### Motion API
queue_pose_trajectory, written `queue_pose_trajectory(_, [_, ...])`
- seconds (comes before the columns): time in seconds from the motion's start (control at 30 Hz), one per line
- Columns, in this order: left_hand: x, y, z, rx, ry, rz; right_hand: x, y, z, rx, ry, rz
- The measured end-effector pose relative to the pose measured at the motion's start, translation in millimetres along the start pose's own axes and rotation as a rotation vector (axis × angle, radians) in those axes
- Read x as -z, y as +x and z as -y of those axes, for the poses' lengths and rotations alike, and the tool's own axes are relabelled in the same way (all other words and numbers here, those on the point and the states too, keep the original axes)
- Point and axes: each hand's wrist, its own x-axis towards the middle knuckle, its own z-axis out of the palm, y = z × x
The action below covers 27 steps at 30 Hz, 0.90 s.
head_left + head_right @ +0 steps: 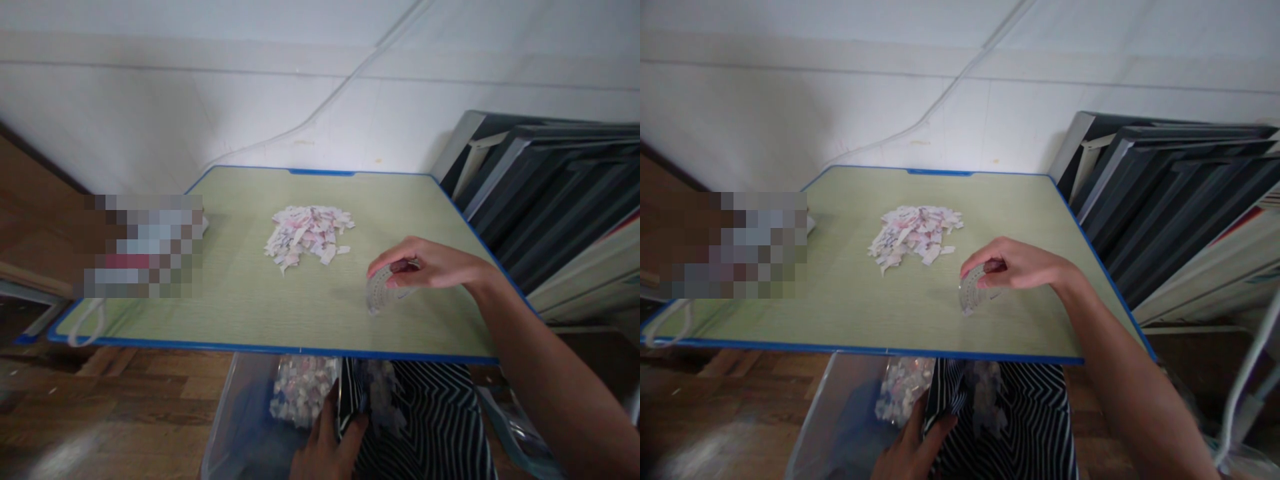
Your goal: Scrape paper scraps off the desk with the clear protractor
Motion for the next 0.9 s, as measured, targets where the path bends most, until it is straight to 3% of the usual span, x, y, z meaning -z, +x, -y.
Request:
queue_pose_trajectory(0.17, [-4.5, 0.7, 2.8, -0.025, 0.007, -0.042, -1.0, -0.4, 3.2, 0.018, 0.032, 0.055])
queue_pose_trajectory(0.33, [-3.4, -0.2, 2.0, -0.018, 0.023, -0.033, 1.3, -2.8, 1.8, 0.043, 0.111, 0.297])
queue_pose_trajectory(0.5, [-0.5, -0.6, 0.8, -0.019, 0.031, -0.012, 11.0, -8.3, -5.7, 0.015, 0.203, 0.002])
queue_pose_trajectory(0.7, [-1.4, -0.3, 0.2, -0.014, 0.049, -0.025, 7.2, -4.7, -5.6, -0.098, 0.226, 0.114])
queue_pose_trajectory(0.9, [-5.6, -0.1, 2.9, -0.034, 0.037, -0.049, 4.7, -3.3, -3.7, -0.096, 0.224, 0.094])
